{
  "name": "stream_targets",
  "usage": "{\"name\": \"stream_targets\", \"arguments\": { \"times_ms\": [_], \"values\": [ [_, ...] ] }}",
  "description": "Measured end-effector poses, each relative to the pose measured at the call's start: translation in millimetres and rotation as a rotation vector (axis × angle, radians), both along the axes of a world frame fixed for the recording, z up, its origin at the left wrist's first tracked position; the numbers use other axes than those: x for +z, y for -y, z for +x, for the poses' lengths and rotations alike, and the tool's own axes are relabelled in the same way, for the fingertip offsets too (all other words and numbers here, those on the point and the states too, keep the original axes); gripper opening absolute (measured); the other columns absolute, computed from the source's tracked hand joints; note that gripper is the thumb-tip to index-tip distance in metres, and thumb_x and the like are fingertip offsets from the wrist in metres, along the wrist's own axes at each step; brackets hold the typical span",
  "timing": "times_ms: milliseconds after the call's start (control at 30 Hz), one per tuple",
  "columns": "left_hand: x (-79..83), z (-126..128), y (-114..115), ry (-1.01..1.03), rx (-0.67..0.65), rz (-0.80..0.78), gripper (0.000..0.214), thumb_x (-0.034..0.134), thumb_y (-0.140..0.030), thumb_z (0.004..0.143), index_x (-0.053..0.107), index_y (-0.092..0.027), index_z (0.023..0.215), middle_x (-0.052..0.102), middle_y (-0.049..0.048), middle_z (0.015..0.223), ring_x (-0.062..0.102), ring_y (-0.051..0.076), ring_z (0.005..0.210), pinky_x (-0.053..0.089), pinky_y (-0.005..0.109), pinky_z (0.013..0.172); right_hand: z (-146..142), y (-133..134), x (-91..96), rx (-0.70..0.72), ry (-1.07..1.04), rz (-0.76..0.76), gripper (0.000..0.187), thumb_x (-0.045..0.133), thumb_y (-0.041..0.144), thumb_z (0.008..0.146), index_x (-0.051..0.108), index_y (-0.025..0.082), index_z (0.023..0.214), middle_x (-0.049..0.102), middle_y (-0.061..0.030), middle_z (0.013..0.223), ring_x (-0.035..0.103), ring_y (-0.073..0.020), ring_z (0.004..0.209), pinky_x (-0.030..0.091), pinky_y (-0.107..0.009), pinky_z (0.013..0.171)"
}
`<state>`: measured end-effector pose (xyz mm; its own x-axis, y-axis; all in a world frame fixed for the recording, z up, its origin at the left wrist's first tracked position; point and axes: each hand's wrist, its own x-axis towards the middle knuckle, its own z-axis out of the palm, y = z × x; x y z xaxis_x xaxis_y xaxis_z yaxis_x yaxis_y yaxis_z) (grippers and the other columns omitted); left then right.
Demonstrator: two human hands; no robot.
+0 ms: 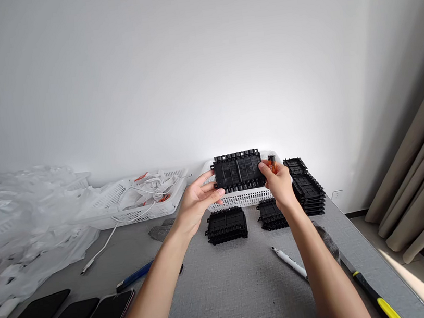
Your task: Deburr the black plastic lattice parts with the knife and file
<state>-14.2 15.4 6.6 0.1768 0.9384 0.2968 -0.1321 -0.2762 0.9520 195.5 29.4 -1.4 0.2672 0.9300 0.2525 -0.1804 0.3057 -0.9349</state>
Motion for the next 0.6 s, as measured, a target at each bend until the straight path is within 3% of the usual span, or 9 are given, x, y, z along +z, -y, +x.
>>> {"name": "stream_targets", "arguments": {
  "times_ms": [200,367,600],
  "values": [
    [-3.7,-0.2,-2.4,-0.047,0.0,0.009,0.067,0.086,-0.029,0.066,0.061,-0.014,0.126,0.075,0.0109,0.101,0.068,0.018,0.079,0.054,0.027,0.066,-2.0,-0.1,-0.9,-0.033,0.055,-0.01,0.041,0.073,0.053,0.071,0.066,0.02,0.093,0.036,0.0086,0.06,0.031,-0.0091,0.051,0.03,-0.026,0.05],
    [-7.6,-1.5,-6.0,-0.021,-0.087,-0.014,0.063,0.087,-0.028,0.065,0.063,-0.015,0.122,0.076,0.0097,0.099,0.072,0.02,0.083,0.058,0.033,0.079,-0.9,-2.3,-3.5,-0.058,0.118,-0.008,0.043,0.071,0.055,0.072,0.067,0.019,0.095,0.04,0.0073,0.062,0.031,-0.0094,0.052,0.03,-0.027,0.052],
    [-6.8,-4.5,-5.2,-0.059,-0.098,-0.071,0.069,0.086,-0.026,0.068,0.059,-0.015,0.13,0.066,0.0193,0.127,0.075,0.023,0.082,0.059,0.025,0.056,1.9,-8.9,-10.2,-0.055,0.164,0.003,0.044,0.07,0.054,0.075,0.067,0.016,0.097,0.048,0.0044,0.069,0.035,-0.0103,0.057,0.032,-0.027,0.054]
  ]
}}
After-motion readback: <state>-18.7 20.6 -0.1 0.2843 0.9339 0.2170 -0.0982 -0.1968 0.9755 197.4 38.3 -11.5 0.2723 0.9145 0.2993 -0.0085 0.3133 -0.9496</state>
